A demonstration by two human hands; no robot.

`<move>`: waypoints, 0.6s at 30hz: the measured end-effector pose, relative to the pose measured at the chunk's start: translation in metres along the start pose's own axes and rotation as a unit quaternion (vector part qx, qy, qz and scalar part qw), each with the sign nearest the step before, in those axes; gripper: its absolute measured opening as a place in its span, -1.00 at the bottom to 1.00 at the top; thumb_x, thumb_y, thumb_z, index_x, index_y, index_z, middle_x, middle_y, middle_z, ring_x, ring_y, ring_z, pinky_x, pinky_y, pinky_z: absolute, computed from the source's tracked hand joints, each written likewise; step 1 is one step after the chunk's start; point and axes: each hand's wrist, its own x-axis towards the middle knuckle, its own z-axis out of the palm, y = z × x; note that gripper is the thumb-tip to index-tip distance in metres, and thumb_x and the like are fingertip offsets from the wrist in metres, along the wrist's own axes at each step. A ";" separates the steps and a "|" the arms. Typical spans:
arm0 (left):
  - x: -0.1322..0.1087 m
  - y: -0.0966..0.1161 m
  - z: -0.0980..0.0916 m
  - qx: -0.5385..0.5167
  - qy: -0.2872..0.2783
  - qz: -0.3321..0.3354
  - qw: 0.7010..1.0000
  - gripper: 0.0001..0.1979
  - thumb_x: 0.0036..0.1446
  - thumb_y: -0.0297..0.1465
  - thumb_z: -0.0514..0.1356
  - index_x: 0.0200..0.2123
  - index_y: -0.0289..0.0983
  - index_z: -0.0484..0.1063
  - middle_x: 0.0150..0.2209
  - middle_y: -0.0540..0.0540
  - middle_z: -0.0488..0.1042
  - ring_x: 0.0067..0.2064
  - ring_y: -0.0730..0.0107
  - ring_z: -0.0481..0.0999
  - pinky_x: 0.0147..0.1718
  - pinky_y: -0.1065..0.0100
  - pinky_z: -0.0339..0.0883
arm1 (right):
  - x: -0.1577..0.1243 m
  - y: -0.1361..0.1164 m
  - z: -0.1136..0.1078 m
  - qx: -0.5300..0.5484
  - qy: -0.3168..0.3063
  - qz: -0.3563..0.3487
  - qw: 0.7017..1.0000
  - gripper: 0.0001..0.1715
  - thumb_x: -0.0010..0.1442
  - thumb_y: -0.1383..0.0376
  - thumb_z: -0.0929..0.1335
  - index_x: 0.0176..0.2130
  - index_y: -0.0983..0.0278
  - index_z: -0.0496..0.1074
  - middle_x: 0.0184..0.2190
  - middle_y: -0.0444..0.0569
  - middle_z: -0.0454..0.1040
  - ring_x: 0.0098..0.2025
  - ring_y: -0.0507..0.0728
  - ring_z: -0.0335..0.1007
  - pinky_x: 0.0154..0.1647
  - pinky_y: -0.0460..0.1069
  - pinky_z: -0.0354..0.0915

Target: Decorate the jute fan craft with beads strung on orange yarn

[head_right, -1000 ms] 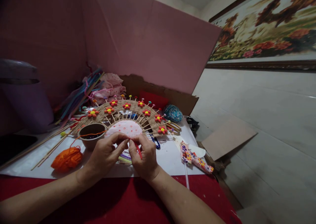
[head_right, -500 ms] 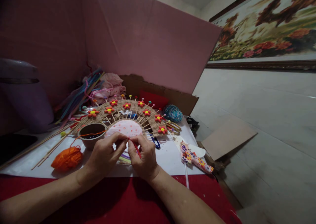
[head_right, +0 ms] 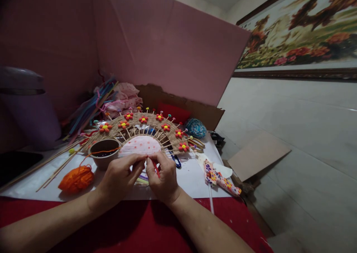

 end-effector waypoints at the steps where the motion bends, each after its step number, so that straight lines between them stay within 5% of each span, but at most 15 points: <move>1: 0.000 0.000 0.000 -0.003 0.000 0.003 1.000 -0.82 0.14 -0.51 0.07 -0.31 -0.31 0.48 -0.40 -0.13 0.57 -0.38 0.31 0.56 -0.33 0.30 0.43 | 0.000 0.000 0.000 -0.001 0.001 0.001 1.000 -0.87 0.15 0.37 0.26 -0.36 0.30 0.40 -0.51 -0.09 0.41 -0.48 0.04 0.30 -0.43 -0.07 0.21; 10: 0.000 0.003 -0.002 -0.014 -0.006 0.004 1.000 -0.82 0.13 -0.52 0.07 -0.29 -0.32 0.48 -0.39 -0.13 0.58 -0.38 0.30 0.56 -0.35 0.30 0.43 | -0.001 0.001 0.000 -0.001 -0.002 0.012 1.000 -0.86 0.16 0.36 0.25 -0.37 0.31 0.39 -0.55 -0.11 0.36 -0.51 0.03 0.27 -0.44 -0.07 0.20; 18: 0.001 -0.001 0.001 -0.055 -0.011 -0.070 0.996 -0.83 0.14 -0.48 0.08 -0.27 -0.28 0.47 -0.39 -0.08 0.58 -0.39 0.35 0.55 -0.40 0.37 0.38 | 0.000 -0.002 -0.001 -0.006 -0.004 -0.002 1.000 -0.85 0.16 0.37 0.25 -0.36 0.30 0.41 -0.51 -0.09 0.41 -0.47 0.04 0.30 -0.44 -0.07 0.22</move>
